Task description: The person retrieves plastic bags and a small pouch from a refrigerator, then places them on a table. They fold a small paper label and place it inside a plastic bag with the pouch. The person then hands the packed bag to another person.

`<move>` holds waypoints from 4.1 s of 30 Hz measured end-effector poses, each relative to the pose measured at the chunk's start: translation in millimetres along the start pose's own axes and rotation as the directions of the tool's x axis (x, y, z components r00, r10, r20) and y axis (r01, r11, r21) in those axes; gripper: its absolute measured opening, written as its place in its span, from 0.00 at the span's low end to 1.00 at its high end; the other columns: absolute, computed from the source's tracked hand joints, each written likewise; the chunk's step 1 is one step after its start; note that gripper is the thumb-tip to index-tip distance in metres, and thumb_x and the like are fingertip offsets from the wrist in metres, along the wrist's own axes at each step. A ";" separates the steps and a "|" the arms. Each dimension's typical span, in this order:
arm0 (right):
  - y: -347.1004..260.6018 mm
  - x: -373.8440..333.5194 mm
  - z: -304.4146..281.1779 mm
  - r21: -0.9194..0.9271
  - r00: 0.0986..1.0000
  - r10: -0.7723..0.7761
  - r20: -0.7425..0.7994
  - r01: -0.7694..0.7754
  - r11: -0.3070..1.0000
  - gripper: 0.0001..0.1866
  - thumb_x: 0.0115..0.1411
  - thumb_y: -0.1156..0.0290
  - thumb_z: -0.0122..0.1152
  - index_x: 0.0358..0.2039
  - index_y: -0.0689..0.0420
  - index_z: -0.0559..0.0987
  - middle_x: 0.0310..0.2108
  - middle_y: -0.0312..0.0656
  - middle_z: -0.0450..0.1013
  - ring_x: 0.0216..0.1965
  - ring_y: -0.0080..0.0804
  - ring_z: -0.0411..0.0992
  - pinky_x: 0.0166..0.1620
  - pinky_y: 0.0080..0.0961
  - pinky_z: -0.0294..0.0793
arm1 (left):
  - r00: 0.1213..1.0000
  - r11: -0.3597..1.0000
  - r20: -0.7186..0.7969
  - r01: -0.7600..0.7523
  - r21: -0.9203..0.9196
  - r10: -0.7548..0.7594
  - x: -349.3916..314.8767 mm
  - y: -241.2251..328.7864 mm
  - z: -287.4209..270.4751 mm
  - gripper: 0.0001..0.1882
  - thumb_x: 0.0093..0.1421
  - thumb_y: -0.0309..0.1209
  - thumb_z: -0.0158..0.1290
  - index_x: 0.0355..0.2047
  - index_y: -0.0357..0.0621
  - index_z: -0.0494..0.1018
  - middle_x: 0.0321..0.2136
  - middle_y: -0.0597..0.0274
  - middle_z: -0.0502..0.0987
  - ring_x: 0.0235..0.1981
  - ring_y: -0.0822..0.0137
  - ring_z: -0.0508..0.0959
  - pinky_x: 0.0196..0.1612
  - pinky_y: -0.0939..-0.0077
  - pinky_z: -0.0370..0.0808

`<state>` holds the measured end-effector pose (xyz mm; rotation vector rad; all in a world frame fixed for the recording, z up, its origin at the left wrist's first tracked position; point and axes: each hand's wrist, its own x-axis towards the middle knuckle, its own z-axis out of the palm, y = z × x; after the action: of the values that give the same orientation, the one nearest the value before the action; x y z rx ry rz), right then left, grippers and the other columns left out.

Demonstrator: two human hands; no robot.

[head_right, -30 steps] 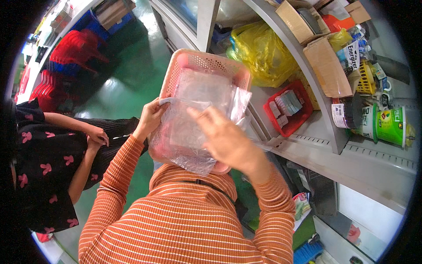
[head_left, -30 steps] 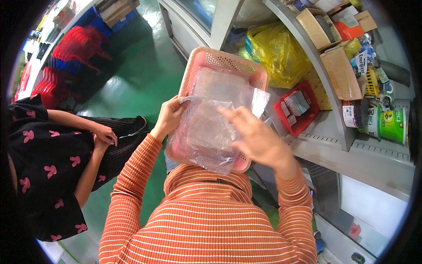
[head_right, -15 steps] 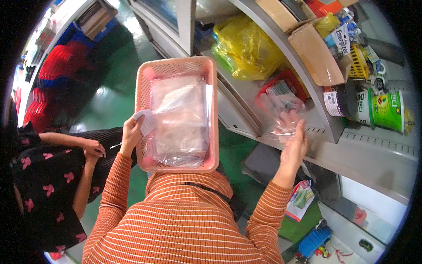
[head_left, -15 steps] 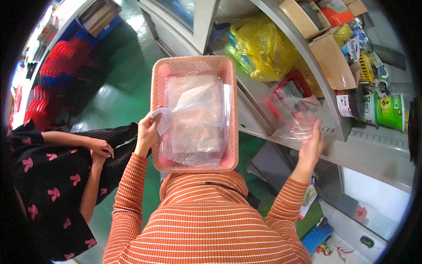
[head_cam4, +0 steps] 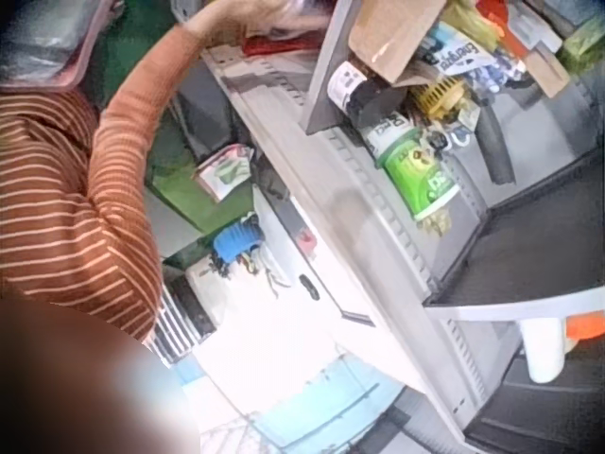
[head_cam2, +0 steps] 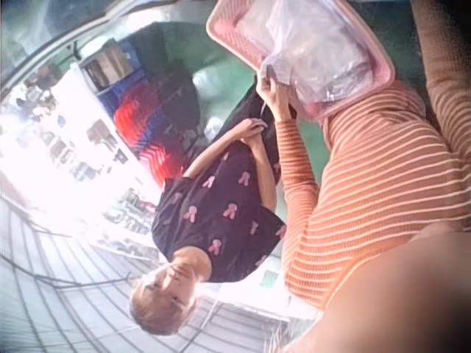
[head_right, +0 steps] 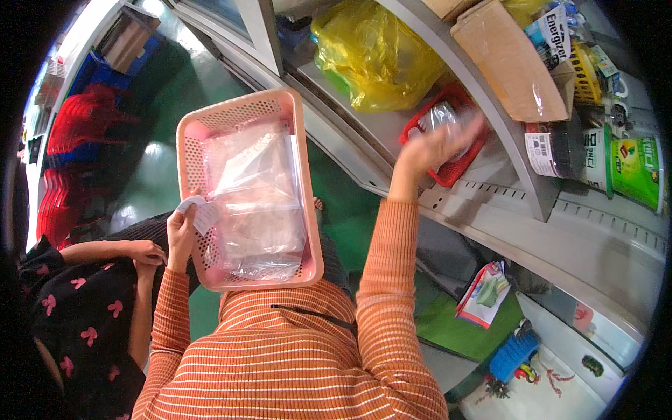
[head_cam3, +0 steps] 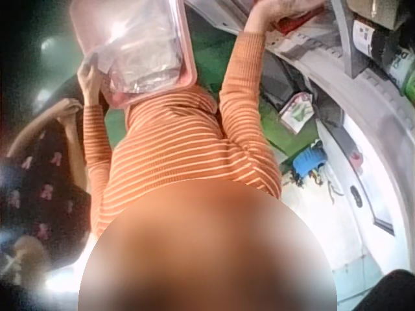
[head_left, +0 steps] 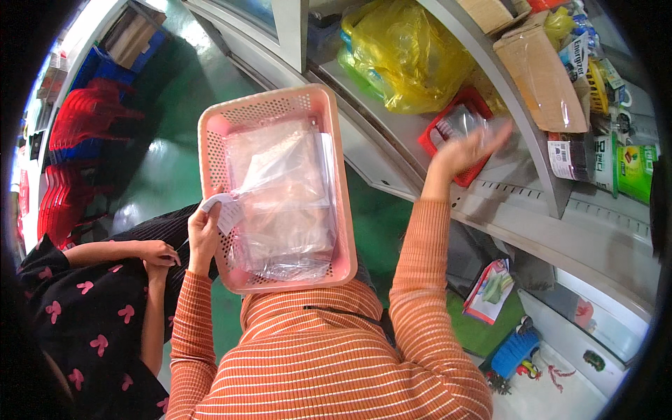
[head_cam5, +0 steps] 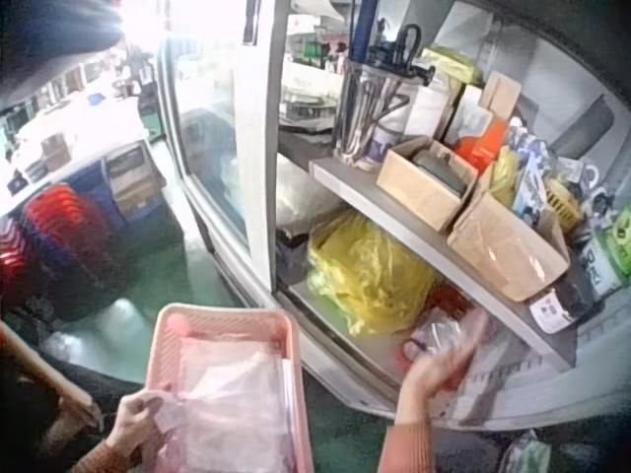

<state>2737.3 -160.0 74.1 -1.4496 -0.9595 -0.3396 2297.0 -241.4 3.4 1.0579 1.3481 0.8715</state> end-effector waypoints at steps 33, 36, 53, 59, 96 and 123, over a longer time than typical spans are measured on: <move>161.6 109.2 175.9 -0.312 0.317 0.196 0.928 0.376 0.872 0.32 0.61 0.51 0.46 0.63 0.50 0.57 0.65 0.49 0.47 0.66 0.44 0.46 0.65 0.37 0.47 | 0.995 1.000 -0.092 0.027 0.009 -0.026 -0.8 12.8 18.3 0.11 0.63 0.23 0.46 0.43 0.32 0.73 0.47 0.59 0.74 0.43 0.72 0.74 0.47 0.79 0.70; 183.7 139.7 182.3 -0.346 0.341 0.208 0.917 0.418 0.840 0.31 0.61 0.53 0.47 0.63 0.49 0.58 0.65 0.50 0.47 0.65 0.44 0.46 0.65 0.36 0.48 | 0.996 0.999 -0.091 0.025 -0.022 -0.026 -1.2 8.8 19.3 0.09 0.63 0.23 0.46 0.41 0.32 0.73 0.44 0.60 0.74 0.42 0.72 0.74 0.45 0.80 0.71; 156.4 153.8 209.6 -0.336 0.307 0.278 0.910 0.155 0.929 0.26 0.59 0.54 0.53 0.57 0.45 0.67 0.54 0.47 0.66 0.56 0.44 0.64 0.57 0.38 0.64 | 0.996 0.999 -0.076 0.041 0.026 -0.039 2.5 -11.0 15.4 0.08 0.62 0.23 0.47 0.37 0.32 0.74 0.37 0.64 0.74 0.37 0.75 0.73 0.40 0.83 0.71; 82.6 109.2 152.1 -0.256 0.293 0.097 0.951 0.575 0.777 0.25 0.60 0.57 0.53 0.57 0.48 0.67 0.54 0.44 0.66 0.52 0.40 0.67 0.54 0.36 0.68 | 0.998 0.999 -0.056 0.016 0.041 -0.014 4.8 -15.6 11.0 0.08 0.62 0.23 0.47 0.37 0.32 0.74 0.36 0.64 0.74 0.36 0.75 0.74 0.39 0.83 0.71; -152.5 -145.5 -122.3 -0.203 0.398 0.438 0.806 -0.509 0.836 0.31 0.55 0.74 0.52 0.59 0.64 0.57 0.54 0.52 0.64 0.55 0.40 0.64 0.56 0.33 0.61 | 0.968 0.979 0.146 -0.203 -0.008 0.202 6.5 47.3 8.7 0.12 0.62 0.22 0.47 0.45 0.31 0.72 0.41 0.65 0.75 0.40 0.79 0.71 0.44 0.84 0.68; 39.1 70.0 34.9 -0.132 0.853 0.200 0.482 -0.154 0.979 0.28 0.50 0.67 0.55 0.52 0.65 0.68 0.51 0.50 0.66 0.53 0.42 0.63 0.59 0.30 0.56 | 0.981 0.740 -0.183 -0.172 -0.651 0.066 32.4 101.9 48.7 0.13 0.64 0.30 0.46 0.46 0.38 0.68 0.42 0.52 0.76 0.44 0.65 0.77 0.49 0.71 0.72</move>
<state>2795.8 -97.6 92.5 -1.7363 -1.2154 0.1421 2356.9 -182.9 85.8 0.5171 0.9543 1.4216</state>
